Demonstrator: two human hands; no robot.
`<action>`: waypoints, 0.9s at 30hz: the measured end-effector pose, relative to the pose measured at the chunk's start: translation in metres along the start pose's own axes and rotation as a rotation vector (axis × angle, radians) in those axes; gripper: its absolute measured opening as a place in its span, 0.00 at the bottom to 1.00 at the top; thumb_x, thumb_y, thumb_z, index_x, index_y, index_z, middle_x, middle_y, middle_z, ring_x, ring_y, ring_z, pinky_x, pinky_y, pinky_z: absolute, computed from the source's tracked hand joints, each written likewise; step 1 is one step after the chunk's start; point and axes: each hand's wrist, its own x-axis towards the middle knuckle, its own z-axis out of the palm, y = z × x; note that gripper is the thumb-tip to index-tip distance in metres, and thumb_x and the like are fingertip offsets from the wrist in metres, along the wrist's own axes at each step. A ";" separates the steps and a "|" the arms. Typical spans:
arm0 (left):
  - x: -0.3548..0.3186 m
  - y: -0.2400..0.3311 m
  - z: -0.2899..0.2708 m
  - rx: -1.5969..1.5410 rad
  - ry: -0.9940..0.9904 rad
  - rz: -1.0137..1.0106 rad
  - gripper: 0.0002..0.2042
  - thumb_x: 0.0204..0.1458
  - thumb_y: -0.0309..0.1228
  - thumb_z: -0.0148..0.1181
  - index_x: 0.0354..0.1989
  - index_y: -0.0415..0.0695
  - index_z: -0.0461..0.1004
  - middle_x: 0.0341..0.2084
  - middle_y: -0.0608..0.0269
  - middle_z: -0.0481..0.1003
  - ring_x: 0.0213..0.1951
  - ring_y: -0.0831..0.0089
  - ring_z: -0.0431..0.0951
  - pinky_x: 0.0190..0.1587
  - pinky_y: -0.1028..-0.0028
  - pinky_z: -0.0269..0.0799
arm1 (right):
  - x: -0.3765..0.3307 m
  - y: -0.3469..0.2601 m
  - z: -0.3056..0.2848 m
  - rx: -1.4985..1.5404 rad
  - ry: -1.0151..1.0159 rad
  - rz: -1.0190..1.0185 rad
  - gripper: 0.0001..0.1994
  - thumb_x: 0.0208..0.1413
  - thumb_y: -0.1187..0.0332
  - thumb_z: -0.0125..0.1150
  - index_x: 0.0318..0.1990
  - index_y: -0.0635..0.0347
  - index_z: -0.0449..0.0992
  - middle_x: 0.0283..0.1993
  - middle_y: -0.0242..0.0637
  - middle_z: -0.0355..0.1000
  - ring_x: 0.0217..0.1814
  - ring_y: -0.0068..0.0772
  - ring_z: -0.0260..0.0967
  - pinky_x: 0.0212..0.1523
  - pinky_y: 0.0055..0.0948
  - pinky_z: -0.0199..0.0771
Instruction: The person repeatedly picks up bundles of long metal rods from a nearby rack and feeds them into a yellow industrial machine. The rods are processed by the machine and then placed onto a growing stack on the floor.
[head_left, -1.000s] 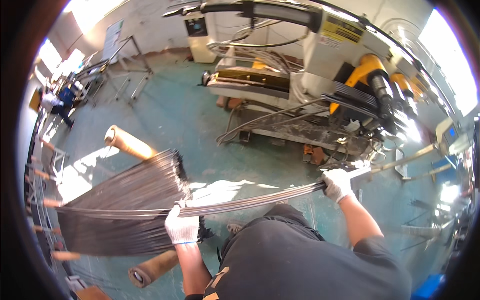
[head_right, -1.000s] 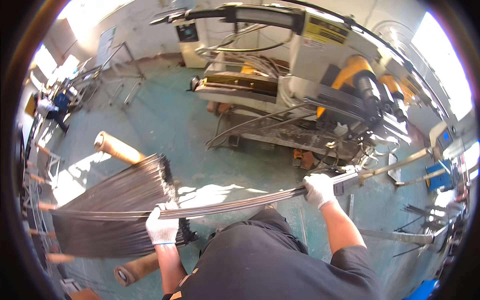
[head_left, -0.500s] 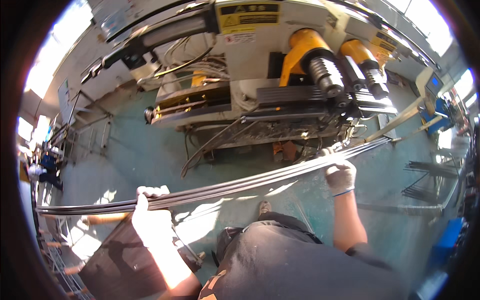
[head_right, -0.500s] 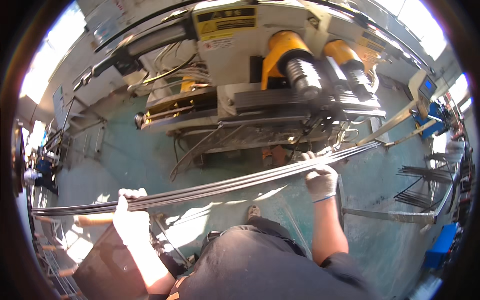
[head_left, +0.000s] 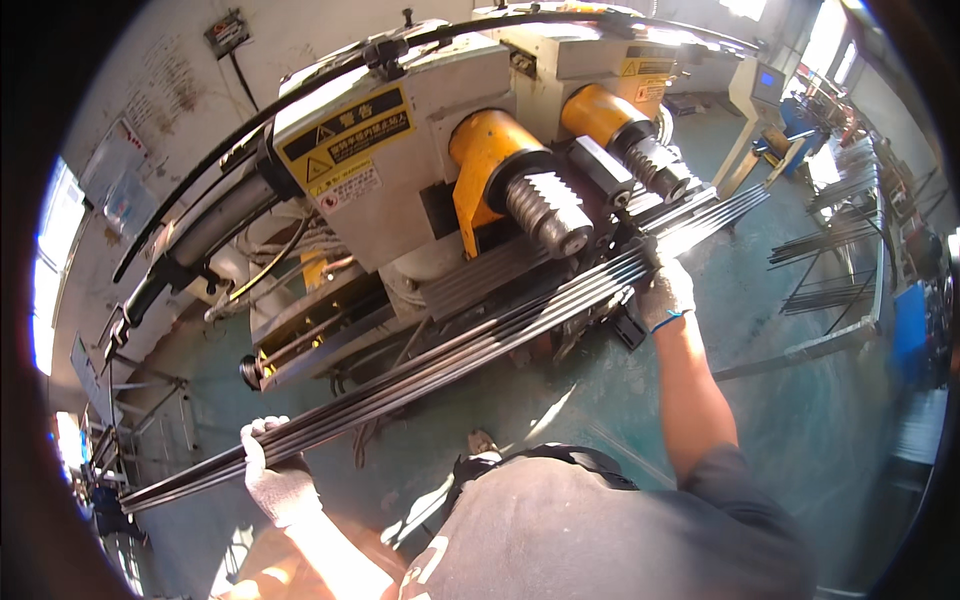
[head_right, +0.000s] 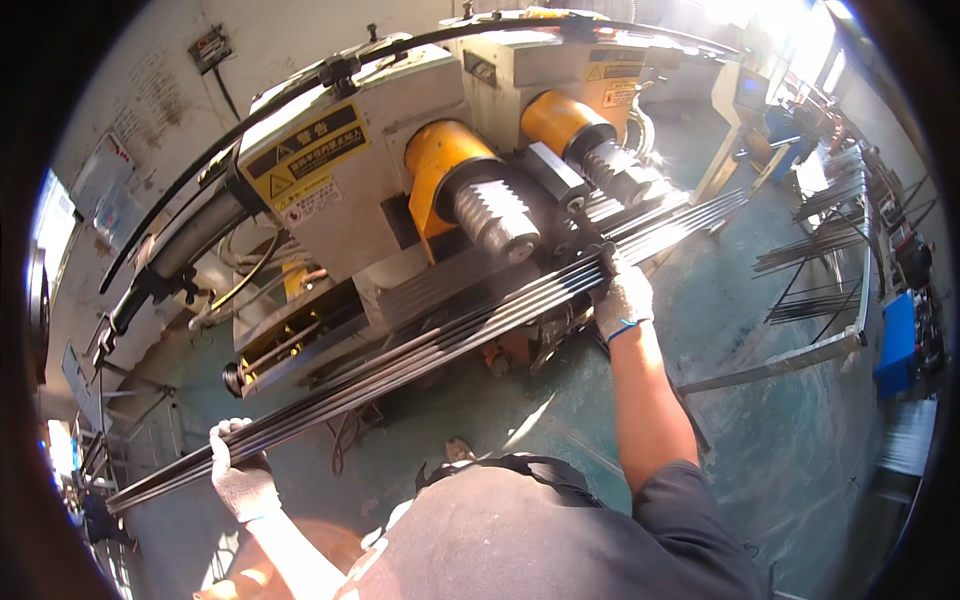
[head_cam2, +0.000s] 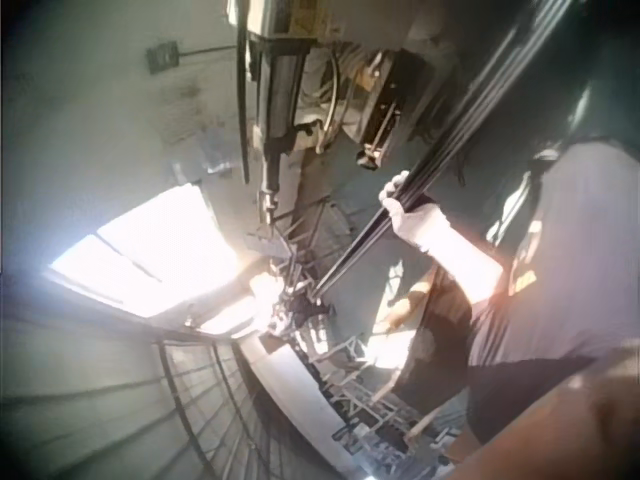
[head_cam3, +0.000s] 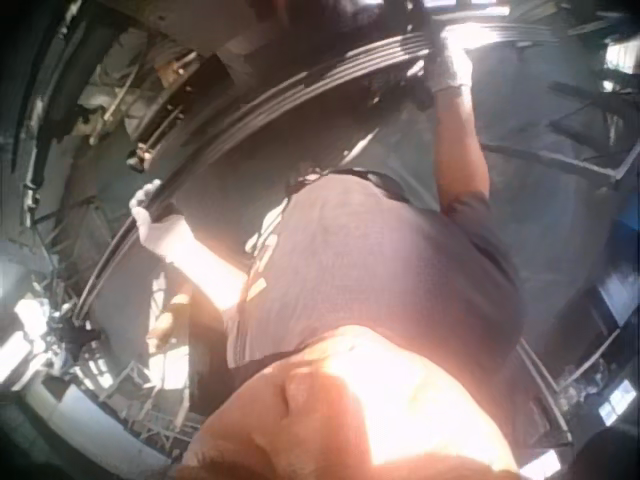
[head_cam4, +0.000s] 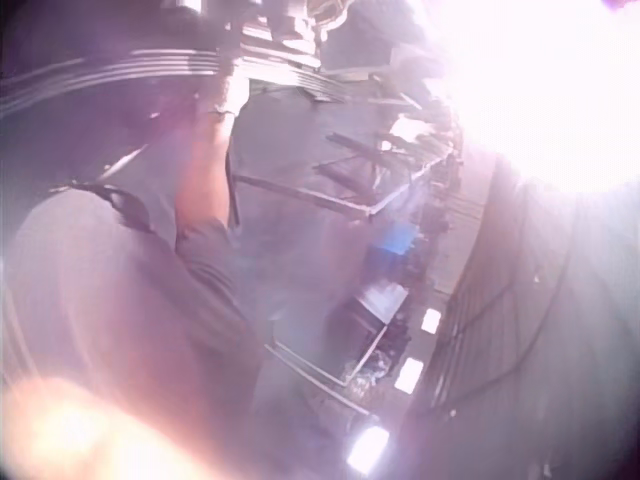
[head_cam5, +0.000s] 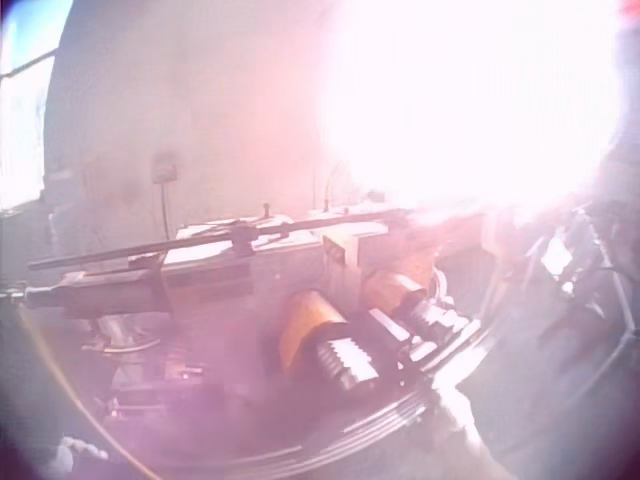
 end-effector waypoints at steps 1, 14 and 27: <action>0.012 -0.009 0.001 0.002 0.034 -0.035 0.11 0.76 0.37 0.63 0.51 0.40 0.78 0.47 0.60 0.78 0.55 0.60 0.79 0.69 0.54 0.75 | 0.006 0.001 0.001 -0.071 0.003 -0.021 0.10 0.76 0.68 0.66 0.60 0.57 0.83 0.52 0.35 0.85 0.56 0.34 0.83 0.59 0.35 0.84; 0.067 -0.141 0.046 -0.098 0.204 -0.374 0.16 0.74 0.36 0.63 0.59 0.36 0.83 0.58 0.48 0.85 0.64 0.50 0.83 0.77 0.47 0.73 | 0.083 0.047 0.054 -0.133 0.047 -0.100 0.12 0.76 0.59 0.62 0.48 0.57 0.85 0.42 0.34 0.82 0.42 0.32 0.82 0.44 0.36 0.84; 0.100 -0.144 0.037 -0.164 0.444 -0.223 0.19 0.75 0.36 0.64 0.68 0.39 0.80 0.63 0.47 0.84 0.64 0.50 0.84 0.76 0.47 0.77 | 0.108 0.051 0.051 -0.269 0.112 0.019 0.10 0.76 0.64 0.55 0.41 0.53 0.81 0.32 0.37 0.78 0.31 0.34 0.77 0.33 0.35 0.77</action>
